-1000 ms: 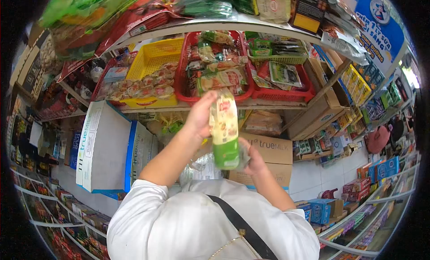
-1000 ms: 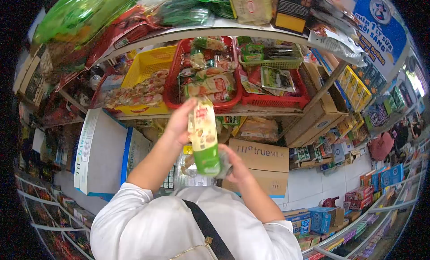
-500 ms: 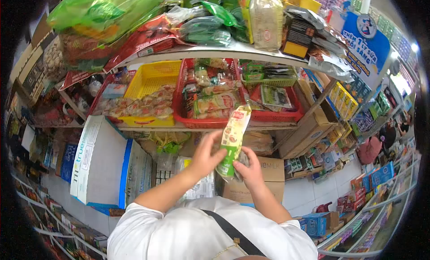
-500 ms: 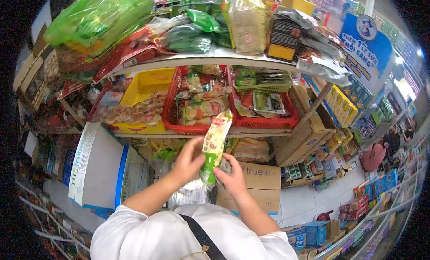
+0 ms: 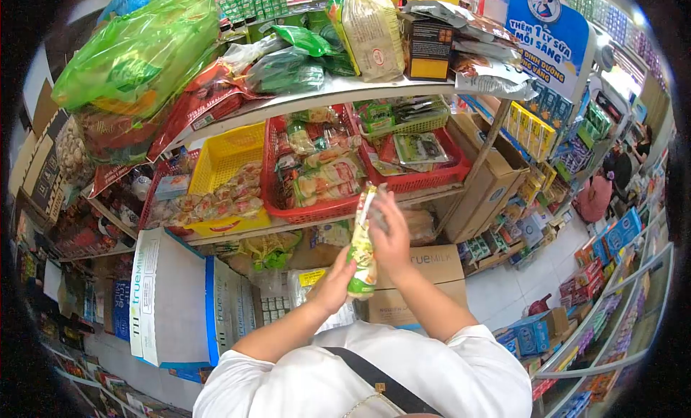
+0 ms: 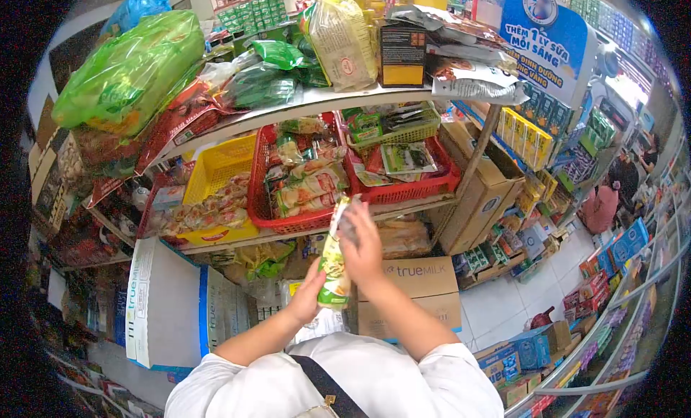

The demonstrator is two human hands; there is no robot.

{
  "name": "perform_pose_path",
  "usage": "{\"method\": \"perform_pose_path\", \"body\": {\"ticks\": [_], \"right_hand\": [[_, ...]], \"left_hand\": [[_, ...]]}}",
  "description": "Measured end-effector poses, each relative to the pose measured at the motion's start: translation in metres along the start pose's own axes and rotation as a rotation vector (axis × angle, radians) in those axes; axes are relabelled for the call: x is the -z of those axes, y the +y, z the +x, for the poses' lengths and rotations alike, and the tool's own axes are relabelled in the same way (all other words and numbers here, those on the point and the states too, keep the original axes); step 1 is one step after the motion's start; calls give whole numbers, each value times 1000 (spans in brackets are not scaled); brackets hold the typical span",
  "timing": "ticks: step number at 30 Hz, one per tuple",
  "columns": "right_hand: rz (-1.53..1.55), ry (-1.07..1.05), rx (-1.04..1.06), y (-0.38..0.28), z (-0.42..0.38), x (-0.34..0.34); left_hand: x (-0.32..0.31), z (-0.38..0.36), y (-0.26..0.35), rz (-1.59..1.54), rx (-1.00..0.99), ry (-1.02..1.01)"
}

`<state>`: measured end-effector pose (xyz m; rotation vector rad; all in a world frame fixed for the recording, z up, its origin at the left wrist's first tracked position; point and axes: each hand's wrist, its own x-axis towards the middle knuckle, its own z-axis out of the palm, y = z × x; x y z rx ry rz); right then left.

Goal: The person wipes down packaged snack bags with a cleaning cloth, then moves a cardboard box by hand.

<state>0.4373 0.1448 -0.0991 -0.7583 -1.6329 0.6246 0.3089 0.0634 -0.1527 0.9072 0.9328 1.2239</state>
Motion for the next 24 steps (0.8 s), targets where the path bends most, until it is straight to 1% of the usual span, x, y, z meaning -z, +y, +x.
{"method": "perform_pose_path", "body": {"ticks": [2,3,4,5,6,8,9,10,12,13,14,15,16,17,18,20,21,23,24], "right_hand": [[39,-211,86,-5,-19,-12],[19,-308,215,-22,-23,-15],[-2,-408,340,-42,-29,-17],[47,-387,383,-48,-34,-23],[22,-361,418,-44,-32,-23],[-30,-302,493,-29,-22,-18],[-39,-237,423,-25,-11,-13],[-43,-88,361,-22,0,-10],[-25,24,267,-20,22,3],[-60,-52,288,-24,19,4],[-98,-126,307,-28,13,5],[-139,-201,326,-32,5,5],[-105,-293,376,-38,-6,-1],[-25,-388,439,-46,-13,-3],[59,-484,500,-54,-15,-3],[36,-402,511,-43,-11,-4],[17,-355,515,-38,-5,0],[-36,-172,420,-34,20,18],[-69,-70,365,-32,28,29]], "left_hand": [[7,7,22,-132,-75,-1],[-11,4,50,-368,-52,123],[2,5,58,-297,96,239],[9,7,52,-338,2,163],[11,8,53,-376,-96,83],[8,3,53,-200,-108,4],[10,2,41,109,-252,2],[3,-5,43,-66,-86,-16],[0,-10,26,92,-138,-35],[-2,-13,27,60,-137,-40],[-3,-15,30,-15,-101,-2],[-10,-17,45,-90,-66,35],[-12,-17,54,-165,-29,71],[-6,-13,51,-114,-153,101],[1,-8,54,-270,-39,127],[0,-8,57,-290,-89,99],[-6,-10,60,-240,-101,44],[-16,-19,60,-134,-98,-80],[-20,-22,59,-161,-96,-100]]}}
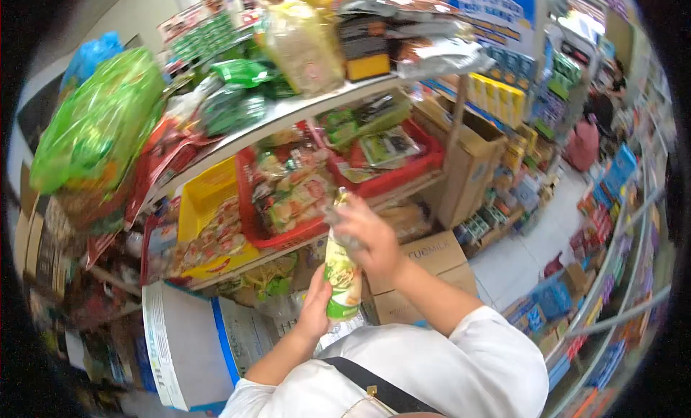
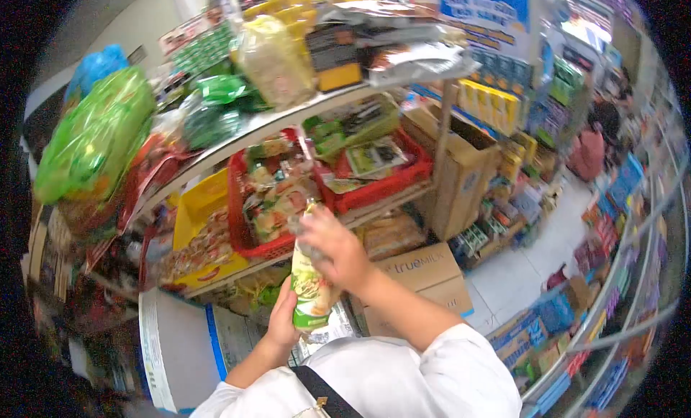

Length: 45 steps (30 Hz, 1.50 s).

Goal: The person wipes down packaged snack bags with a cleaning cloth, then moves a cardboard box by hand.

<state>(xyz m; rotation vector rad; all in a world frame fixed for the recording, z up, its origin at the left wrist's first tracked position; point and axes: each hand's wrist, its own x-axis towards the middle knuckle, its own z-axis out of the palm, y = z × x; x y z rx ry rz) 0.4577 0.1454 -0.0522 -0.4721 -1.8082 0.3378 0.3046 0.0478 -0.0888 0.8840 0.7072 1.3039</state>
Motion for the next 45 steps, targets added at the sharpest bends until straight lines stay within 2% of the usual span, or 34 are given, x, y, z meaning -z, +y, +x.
{"method": "perform_pose_path", "body": {"ticks": [2,3,4,5,6,8,9,10,13,14,16,18,19,20,22,23,25,26,27,28,30,31,33,34,36,37,39,40,41,42,43,45], "right_hand": [[-53,-44,-34,7,-2,2],[-78,-59,-49,11,-2,-2],[81,-107,-48,3,-10,-10],[122,-224,38,-7,-19,-15],[157,-225,181,-4,-36,-36],[256,-285,221,-22,-46,-37],[247,-258,233,-18,-44,-34],[241,-234,245,-15,-42,-32],[115,34,185,11,-24,-17],[96,105,47,12,-15,-7],[19,157,-75,25,-13,-1],[46,117,-104,13,-22,-10],[220,107,-20,3,-26,-16],[132,-17,29,1,-42,-29],[167,-173,98,-14,-60,-39],[159,-162,128,-10,-61,-39],[144,-138,188,-2,-54,-37],[122,-82,117,5,-48,-32],[98,-26,48,9,-33,-20],[74,33,-21,13,-21,-12],[65,78,-94,17,-12,-5],[60,99,-128,17,-9,-3],[153,22,-11,8,-20,-15],[202,-20,45,1,-29,-23],[302,-113,113,-17,-45,-34],[353,-158,147,-22,-48,-36],[231,-132,126,-20,-50,-30],[172,-121,113,-18,-50,-26],[171,-24,82,-9,-47,-27],[165,23,5,-7,-38,-19],[156,69,-72,-4,-27,-8],[200,115,-160,1,-19,3]], "left_hand": [[-5,-1,-4,-56,13,-43],[-3,2,-5,-51,-1,20],[-1,7,-5,-28,-39,50],[1,12,-3,-137,-21,114],[5,15,-1,-246,-4,188],[48,22,-8,-149,-41,94],[35,22,-4,-120,-68,164],[29,23,-2,-90,-60,140],[14,16,-9,9,-59,68],[10,14,-13,55,-72,23],[-3,9,-13,5,46,88],[14,17,-16,-37,-2,45],[10,20,-11,-59,-24,27],[-1,22,-4,-192,-18,208],[10,26,6,-169,-59,181],[16,28,4,-221,-53,232],[21,24,-4,-148,25,211],[24,21,-11,-114,64,200],[35,18,-24,22,-37,49],[17,9,-20,87,-40,-23],[-1,2,-11,55,54,-158],[4,5,-14,73,-1,-126],[20,15,-19,109,-113,-57],[9,19,-9,40,-169,16],[20,29,6,-174,-106,76],[25,30,6,-123,-141,80],[28,32,4,-17,-205,87],[23,27,3,-2,-169,67],[14,21,0,10,-136,49],[8,17,-1,22,-102,32],[8,18,-3,33,-54,-84],[-6,9,-9,28,-50,-109]]}}
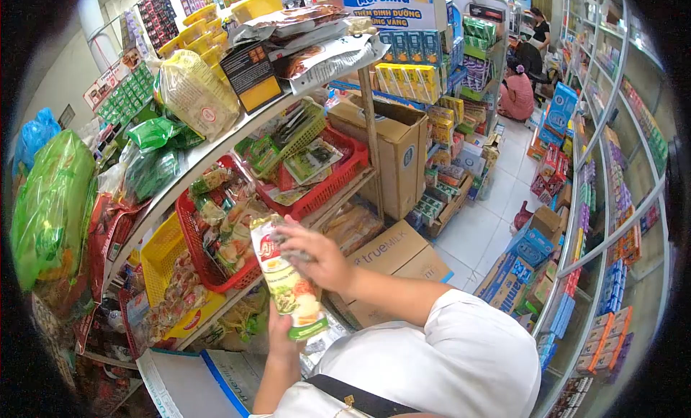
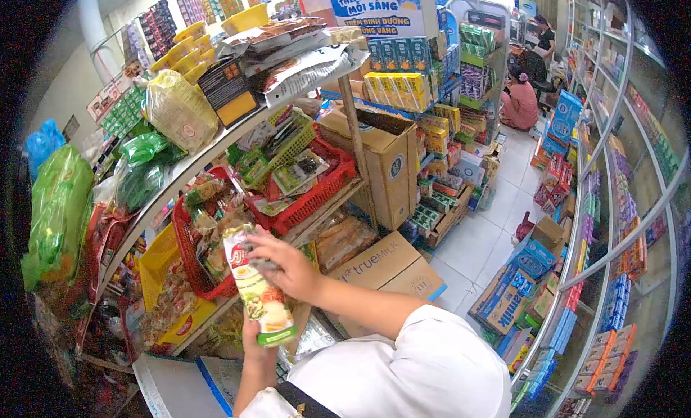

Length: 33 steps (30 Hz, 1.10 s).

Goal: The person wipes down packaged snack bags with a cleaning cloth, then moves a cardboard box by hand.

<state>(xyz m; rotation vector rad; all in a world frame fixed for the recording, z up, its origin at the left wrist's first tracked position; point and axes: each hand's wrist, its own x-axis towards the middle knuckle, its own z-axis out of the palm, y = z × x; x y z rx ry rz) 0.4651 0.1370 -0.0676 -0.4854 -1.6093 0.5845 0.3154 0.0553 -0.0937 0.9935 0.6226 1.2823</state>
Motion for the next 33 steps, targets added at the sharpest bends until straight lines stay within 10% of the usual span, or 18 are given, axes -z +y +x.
{"method": "perform_pose_path", "body": {"ticks": [11,19,26,33], "right_hand": [[169,-167,-50,-2,-45,-1],[-35,7,-68,-1,-8,10],[128,-309,-44,-8,-58,-27],[-110,38,5,-1,5,-8]], "left_hand": [[-4,20,23,59,-219,110],[-3,2,-26,-271,212,1],[10,28,3,-59,-212,183],[6,16,-21,-207,215,-37]]}}
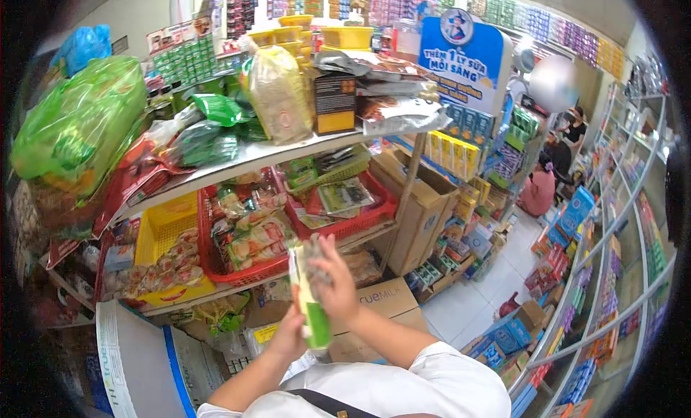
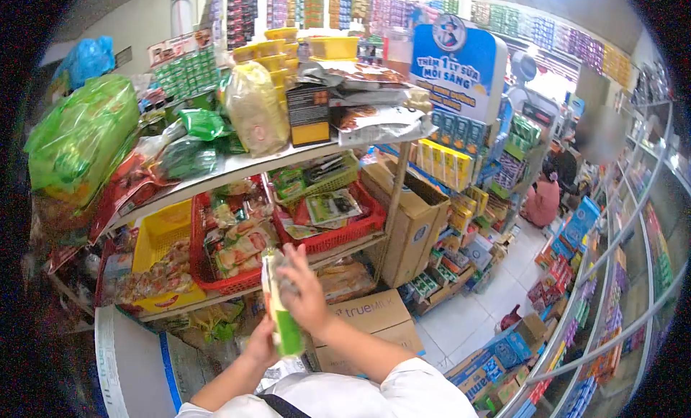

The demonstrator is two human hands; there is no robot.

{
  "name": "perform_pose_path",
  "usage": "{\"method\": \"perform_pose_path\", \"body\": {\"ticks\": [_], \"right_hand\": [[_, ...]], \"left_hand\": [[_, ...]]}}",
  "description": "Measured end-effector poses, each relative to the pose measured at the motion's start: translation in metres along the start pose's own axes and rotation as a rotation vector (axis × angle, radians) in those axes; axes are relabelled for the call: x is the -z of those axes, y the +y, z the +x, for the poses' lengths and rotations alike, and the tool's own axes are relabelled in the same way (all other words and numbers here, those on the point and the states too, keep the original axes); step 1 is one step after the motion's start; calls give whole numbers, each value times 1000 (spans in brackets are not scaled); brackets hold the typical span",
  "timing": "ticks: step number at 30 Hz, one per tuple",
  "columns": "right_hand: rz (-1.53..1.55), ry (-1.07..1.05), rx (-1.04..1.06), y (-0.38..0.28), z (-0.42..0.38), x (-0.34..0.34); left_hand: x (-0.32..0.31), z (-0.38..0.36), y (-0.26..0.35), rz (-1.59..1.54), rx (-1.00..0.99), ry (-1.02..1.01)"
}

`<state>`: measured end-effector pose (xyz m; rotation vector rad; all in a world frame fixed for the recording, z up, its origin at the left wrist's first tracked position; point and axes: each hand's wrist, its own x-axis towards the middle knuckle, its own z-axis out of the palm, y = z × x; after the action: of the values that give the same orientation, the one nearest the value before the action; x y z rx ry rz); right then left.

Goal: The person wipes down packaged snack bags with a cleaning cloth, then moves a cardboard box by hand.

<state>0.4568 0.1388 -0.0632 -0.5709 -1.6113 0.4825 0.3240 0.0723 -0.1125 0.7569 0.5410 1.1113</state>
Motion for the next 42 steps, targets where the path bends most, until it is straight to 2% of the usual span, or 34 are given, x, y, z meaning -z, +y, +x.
{"method": "perform_pose_path", "body": {"ticks": [1,2,4,5,8,9,12,13,14,15,16,17,18,20,22,23,24,25,26,29,32,34,36,37,39,40,41,42], "right_hand": [[46,-11,-94,6,3,-2],[87,-20,-189,12,4,-3],[79,-206,-244,12,-5,-7],[11,-276,-193,8,-10,-9],[42,-476,-196,9,-30,-12],[108,-461,-166,-3,-32,-13],[23,-440,-120,-8,-43,-16],[-4,-389,-115,-4,-44,-16],[-9,-296,-14,6,-41,-16],[112,-168,-100,17,-41,-15],[59,-97,4,11,-20,-11],[59,26,-166,16,-14,-10],[24,80,-162,20,-3,-6],[424,201,-340,30,1,-8],[551,166,-471,28,-6,-17],[470,80,-507,33,-21,-20],[388,-6,-540,36,-40,-25],[395,2,-591,25,-49,-34],[244,-92,-484,21,-58,-36],[40,-181,-275,13,-66,-40],[-10,-144,-172,16,-64,-37],[56,-7,-239,23,-46,-32],[338,161,-353,20,-25,-34],[397,153,-328,19,-23,-36],[455,84,-424,22,-31,-40],[483,53,-473,21,-37,-42],[548,-11,-571,15,-42,-45],[349,-114,-566,10,-48,-46]], "left_hand": [[-4,-1,-3,-41,-30,-42],[2,-1,-7,-86,14,24],[8,6,-14,-182,104,143],[3,5,-9,-150,118,201],[12,11,0,-35,-62,271],[14,12,8,15,-143,301],[0,7,30,83,-145,349],[11,11,24,126,-177,237],[15,13,16,35,-164,173],[14,9,14,183,-95,165],[13,4,10,326,-19,158],[11,1,6,221,59,102],[9,-2,2,113,130,37],[7,-6,1,162,99,19],[8,-5,4,288,3,51],[10,-2,2,166,-107,77],[3,-3,17,146,-133,177],[9,1,24,40,-173,215],[16,3,28,-63,-216,253],[26,1,37,-29,-259,297],[27,-4,20,223,-134,236],[18,-13,17,98,-14,83],[9,-20,16,-59,74,53],[8,-20,17,50,2,85],[7,-18,21,278,-142,146],[17,-8,12,572,-339,287],[30,-3,4,591,-399,360],[34,0,13,609,-461,433]]}}
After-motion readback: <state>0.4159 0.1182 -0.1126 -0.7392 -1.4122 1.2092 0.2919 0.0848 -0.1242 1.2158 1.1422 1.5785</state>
